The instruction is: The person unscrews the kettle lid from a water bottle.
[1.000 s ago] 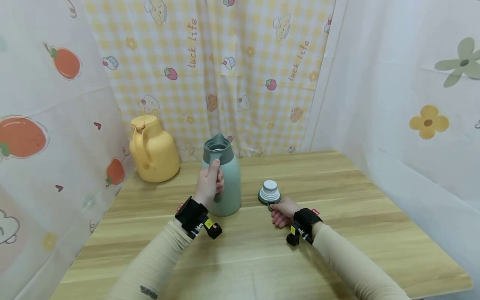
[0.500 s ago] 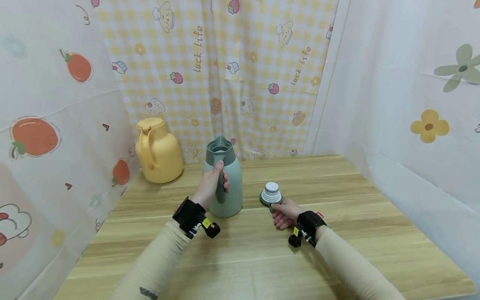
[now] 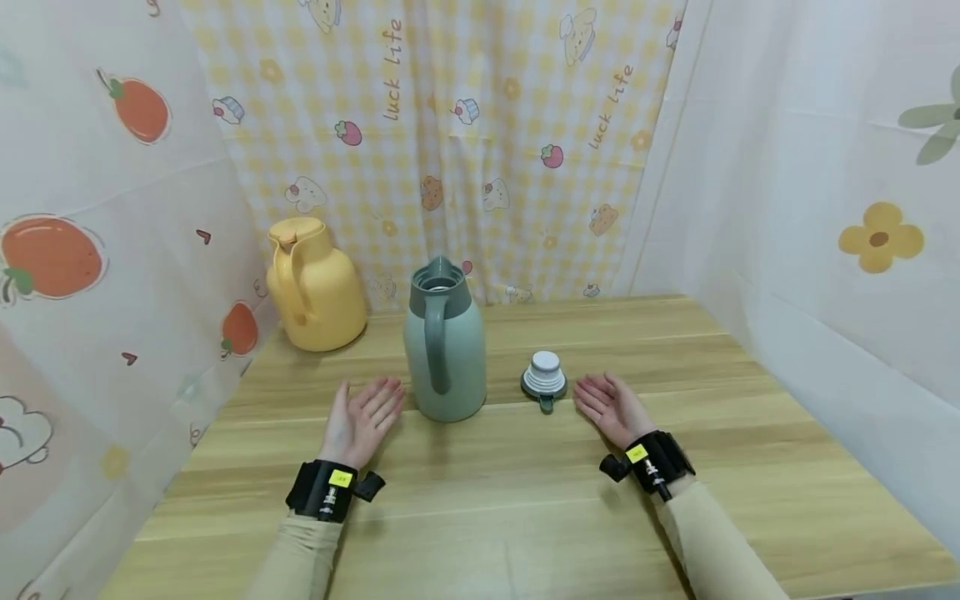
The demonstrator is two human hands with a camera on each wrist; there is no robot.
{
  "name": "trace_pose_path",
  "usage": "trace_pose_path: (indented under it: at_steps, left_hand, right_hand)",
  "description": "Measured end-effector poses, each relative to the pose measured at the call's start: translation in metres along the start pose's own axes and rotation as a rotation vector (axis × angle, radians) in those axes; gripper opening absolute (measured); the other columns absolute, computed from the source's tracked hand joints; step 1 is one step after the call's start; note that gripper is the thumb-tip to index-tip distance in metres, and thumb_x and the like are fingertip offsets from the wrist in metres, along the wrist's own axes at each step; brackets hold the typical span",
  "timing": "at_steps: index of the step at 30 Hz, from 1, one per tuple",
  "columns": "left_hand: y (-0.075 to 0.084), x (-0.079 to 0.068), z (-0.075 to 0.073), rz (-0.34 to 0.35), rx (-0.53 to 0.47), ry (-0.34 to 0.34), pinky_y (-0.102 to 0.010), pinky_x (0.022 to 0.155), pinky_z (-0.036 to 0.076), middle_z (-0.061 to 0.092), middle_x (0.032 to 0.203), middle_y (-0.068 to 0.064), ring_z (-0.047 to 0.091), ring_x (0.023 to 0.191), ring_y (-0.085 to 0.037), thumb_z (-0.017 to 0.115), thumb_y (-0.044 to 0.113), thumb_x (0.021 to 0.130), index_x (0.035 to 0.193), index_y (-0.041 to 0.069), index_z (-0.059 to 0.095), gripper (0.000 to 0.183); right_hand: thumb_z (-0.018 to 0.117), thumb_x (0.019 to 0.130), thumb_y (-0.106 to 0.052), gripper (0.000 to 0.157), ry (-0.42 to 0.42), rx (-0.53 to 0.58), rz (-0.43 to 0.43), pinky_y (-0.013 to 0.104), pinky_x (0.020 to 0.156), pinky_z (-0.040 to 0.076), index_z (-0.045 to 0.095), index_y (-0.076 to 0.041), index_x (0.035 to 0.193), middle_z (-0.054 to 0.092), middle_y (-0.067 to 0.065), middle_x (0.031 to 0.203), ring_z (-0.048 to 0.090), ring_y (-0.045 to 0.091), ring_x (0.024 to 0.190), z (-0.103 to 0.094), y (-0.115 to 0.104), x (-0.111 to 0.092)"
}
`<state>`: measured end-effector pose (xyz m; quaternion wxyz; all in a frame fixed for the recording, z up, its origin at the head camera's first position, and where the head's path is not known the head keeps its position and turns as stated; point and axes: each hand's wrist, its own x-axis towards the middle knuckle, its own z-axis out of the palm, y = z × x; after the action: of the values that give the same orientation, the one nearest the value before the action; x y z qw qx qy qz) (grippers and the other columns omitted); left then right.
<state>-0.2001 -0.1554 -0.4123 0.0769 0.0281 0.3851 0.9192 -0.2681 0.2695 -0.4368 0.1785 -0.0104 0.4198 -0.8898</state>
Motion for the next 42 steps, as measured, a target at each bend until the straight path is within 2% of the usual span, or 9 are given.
trace_pose_path:
  at_steps: [3,8,11,17,23,30,34,37,42]
  left_hand:
    - [-0.005,0.005,-0.015,-0.012,-0.011,0.049,-0.037,0.114,0.021,0.013,0.159,-0.017,0.019,0.144,-0.028,0.019,0.059,0.101,0.153,0.003,0.006,0.078]
    - [-0.009,0.008,-0.028,-0.015,-0.028,0.130,-0.037,0.111,0.029,0.053,0.136,-0.012,0.045,0.131,-0.024,0.026,0.048,0.105,0.135,0.004,0.038,0.054]
    - [-0.012,0.006,-0.029,-0.007,-0.037,0.154,-0.037,0.109,0.032,0.063,0.120,-0.008,0.054,0.122,-0.022,0.026,0.041,0.107,0.121,0.006,0.047,0.044]
    - [-0.025,0.006,-0.031,0.010,0.019,0.119,-0.039,0.107,0.035,0.062,0.122,-0.010,0.056,0.120,-0.023,0.023,0.038,0.108,0.118,0.005,0.051,0.044]
    - [-0.028,0.010,-0.030,0.037,0.091,0.081,-0.039,0.101,0.042,0.063,0.119,-0.012,0.059,0.115,-0.025,0.026,0.035,0.108,0.115,0.003,0.055,0.044]
    - [-0.017,0.007,-0.002,0.057,0.349,0.154,-0.038,0.093,0.049,0.063,0.119,-0.019,0.063,0.108,-0.026,0.036,0.039,0.106,0.123,-0.009,0.049,0.053]
    - [-0.007,0.004,0.022,0.155,0.427,0.086,-0.040,0.095,0.047,0.061,0.123,-0.023,0.061,0.112,-0.030,0.037,0.037,0.106,0.127,-0.016,0.043,0.058]
    - [0.001,0.002,0.041,0.233,0.501,0.030,-0.042,0.096,0.046,0.062,0.122,-0.022,0.060,0.113,-0.030,0.040,0.037,0.105,0.127,-0.017,0.044,0.058]
    - [0.011,0.003,0.074,0.251,0.651,0.029,-0.041,0.098,0.045,0.061,0.121,-0.018,0.061,0.109,-0.022,0.048,0.030,0.103,0.127,-0.012,0.049,0.049]
  right_hand:
    - [0.023,0.107,-0.034,0.062,-0.018,0.112,0.027,0.035,0.114,0.018,-0.005,-0.002,0.153,-0.003,0.017,0.160,0.007,0.027,0.146,0.000,0.004,0.006]
    - [0.021,0.108,-0.030,0.060,-0.005,0.095,-0.007,0.037,0.114,0.019,-0.003,0.001,0.152,-0.001,0.021,0.159,0.008,0.031,0.145,-0.001,0.011,0.009]
    - [0.022,0.108,-0.028,0.058,0.002,0.067,-0.017,0.038,0.114,0.020,-0.001,0.003,0.152,0.003,0.024,0.158,0.010,0.032,0.145,0.000,0.014,0.009]
    - [0.022,0.108,-0.027,0.057,0.020,0.024,-0.011,0.038,0.113,0.022,0.002,0.005,0.151,0.005,0.025,0.157,0.014,0.032,0.144,-0.004,0.017,0.008]
    - [0.024,0.108,-0.024,0.052,0.083,0.014,-0.014,0.039,0.111,0.027,0.012,0.006,0.149,0.019,0.025,0.153,0.030,0.030,0.138,-0.001,0.017,0.010]
    - [0.031,0.108,-0.020,0.036,0.125,-0.045,-0.053,0.039,0.109,0.031,0.037,0.003,0.135,0.045,0.018,0.137,0.042,0.027,0.132,0.004,0.008,0.010]
    - [0.041,0.106,-0.020,0.044,0.160,-0.246,-0.093,0.033,0.101,0.041,0.032,0.007,0.139,0.052,0.012,0.128,0.055,0.017,0.117,0.002,-0.007,0.014]
    - [0.048,0.103,-0.019,0.056,0.166,-0.454,-0.085,0.029,0.091,0.048,0.026,0.012,0.144,0.052,0.018,0.129,0.060,0.012,0.106,0.001,-0.016,0.022]
    - [0.057,0.098,-0.015,0.064,0.106,-0.715,0.006,0.025,0.076,0.052,0.024,0.013,0.145,0.052,0.026,0.128,0.062,0.011,0.087,0.003,-0.015,0.038]
